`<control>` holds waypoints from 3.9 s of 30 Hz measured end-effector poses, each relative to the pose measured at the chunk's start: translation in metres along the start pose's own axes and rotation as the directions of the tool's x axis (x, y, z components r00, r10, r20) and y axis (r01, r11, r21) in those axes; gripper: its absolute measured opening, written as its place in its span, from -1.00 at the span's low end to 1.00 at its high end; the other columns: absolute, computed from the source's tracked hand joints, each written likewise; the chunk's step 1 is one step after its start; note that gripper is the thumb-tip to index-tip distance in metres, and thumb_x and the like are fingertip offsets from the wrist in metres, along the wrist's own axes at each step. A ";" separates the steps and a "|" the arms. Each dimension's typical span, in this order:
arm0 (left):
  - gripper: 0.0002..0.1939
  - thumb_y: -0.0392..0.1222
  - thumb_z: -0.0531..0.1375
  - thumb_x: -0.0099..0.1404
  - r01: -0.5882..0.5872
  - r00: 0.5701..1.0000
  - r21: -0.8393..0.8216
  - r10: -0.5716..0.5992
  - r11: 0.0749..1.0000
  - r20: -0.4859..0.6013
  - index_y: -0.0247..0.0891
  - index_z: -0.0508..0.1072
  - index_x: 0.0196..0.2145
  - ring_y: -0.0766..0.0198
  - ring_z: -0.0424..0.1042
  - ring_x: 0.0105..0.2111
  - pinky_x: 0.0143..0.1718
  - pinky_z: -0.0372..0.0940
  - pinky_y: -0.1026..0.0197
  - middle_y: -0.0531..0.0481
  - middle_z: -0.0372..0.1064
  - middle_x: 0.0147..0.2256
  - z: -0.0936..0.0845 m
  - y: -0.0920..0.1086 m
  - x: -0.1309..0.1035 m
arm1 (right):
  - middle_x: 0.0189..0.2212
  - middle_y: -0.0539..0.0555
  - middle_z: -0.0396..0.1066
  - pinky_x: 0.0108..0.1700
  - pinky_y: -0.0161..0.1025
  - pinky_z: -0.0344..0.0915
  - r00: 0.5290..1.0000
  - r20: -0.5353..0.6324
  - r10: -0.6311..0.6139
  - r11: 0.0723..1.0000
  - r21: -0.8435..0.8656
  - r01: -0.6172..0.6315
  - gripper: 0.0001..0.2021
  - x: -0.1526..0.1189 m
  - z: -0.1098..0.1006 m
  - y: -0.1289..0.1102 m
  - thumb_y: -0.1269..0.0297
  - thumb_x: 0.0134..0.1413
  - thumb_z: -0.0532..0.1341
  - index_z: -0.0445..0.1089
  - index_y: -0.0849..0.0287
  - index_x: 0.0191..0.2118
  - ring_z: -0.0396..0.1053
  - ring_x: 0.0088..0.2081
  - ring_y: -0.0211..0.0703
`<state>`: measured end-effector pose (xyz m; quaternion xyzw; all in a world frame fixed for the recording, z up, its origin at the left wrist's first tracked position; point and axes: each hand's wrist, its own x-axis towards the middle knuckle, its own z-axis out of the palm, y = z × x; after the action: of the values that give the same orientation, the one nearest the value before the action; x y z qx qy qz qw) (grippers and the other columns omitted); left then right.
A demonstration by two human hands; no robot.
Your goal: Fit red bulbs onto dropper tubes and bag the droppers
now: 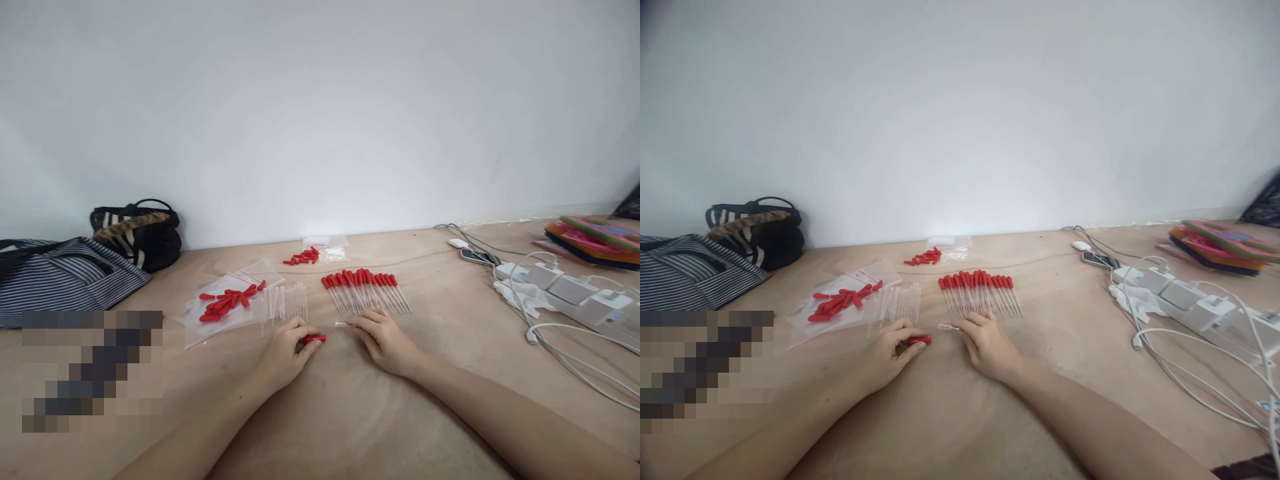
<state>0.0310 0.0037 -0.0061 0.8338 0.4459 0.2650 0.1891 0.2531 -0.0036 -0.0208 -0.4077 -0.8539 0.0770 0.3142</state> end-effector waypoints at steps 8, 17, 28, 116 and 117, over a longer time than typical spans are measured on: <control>-0.86 -0.18 0.03 0.19 0.111 0.994 -0.133 -0.113 0.985 -0.009 -0.24 0.34 -0.34 0.29 0.31 -0.45 -0.42 0.18 0.27 0.06 0.35 -0.45 0.005 0.002 0.000 | -0.41 0.01 0.41 -0.20 -0.21 0.05 0.998 -0.034 0.054 0.994 0.092 -0.051 -0.81 0.003 0.010 -0.012 0.41 0.10 0.01 0.34 0.14 -0.25 0.32 -0.37 -0.25; -0.85 -0.15 0.08 0.17 0.149 0.988 -0.313 -0.156 0.938 0.000 -0.26 0.34 -0.34 0.28 0.33 -0.43 -0.41 0.20 0.27 0.04 0.35 -0.44 0.009 -0.001 0.000 | -0.46 -0.01 0.40 -0.22 -0.21 0.00 0.999 -0.036 0.032 0.995 0.091 -0.029 -0.82 0.003 0.013 -0.017 0.40 0.09 0.01 0.35 0.15 -0.27 0.30 -0.43 -0.28; -0.84 -0.19 0.22 0.00 0.213 0.957 -0.684 -0.291 0.697 0.000 -0.29 0.33 -0.45 0.33 0.36 -0.46 -0.37 0.26 0.26 0.06 0.38 -0.50 0.014 0.005 0.001 | -0.61 -0.04 0.26 -0.29 -0.26 -0.02 0.994 -0.100 -0.038 0.992 0.119 0.049 -0.87 0.001 0.015 -0.025 0.42 0.04 0.03 0.31 0.22 -0.40 0.17 -0.54 -0.32; -0.75 -0.12 0.06 0.13 0.472 0.846 0.540 -0.185 0.697 -0.501 -0.23 0.46 -0.29 -0.01 0.22 -0.21 -0.22 0.09 0.07 -0.12 0.35 -0.24 -0.056 -0.064 0.007 | -0.41 0.09 0.42 -0.46 -0.31 0.06 0.860 -0.237 0.452 0.815 -0.283 -0.506 -0.84 0.026 -0.015 0.037 0.32 -0.01 0.06 0.39 0.15 -0.44 0.34 -0.37 -0.15; -0.74 -0.10 0.06 0.14 0.514 0.826 0.550 -0.208 0.658 -0.523 -0.22 0.46 -0.28 -0.02 0.21 -0.19 -0.23 0.08 0.07 -0.12 0.34 -0.23 -0.061 -0.068 0.007 | -0.40 0.08 0.42 -0.47 -0.31 0.06 0.881 -0.223 0.417 0.834 -0.291 -0.468 -0.84 0.030 -0.010 0.027 0.33 -0.01 0.06 0.38 0.15 -0.45 0.34 -0.37 -0.15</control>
<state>-0.0469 0.0505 0.0059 0.6589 0.7004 0.2128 -0.1732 0.2623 0.0349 -0.0095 -0.6467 -0.7101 -0.0303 0.2769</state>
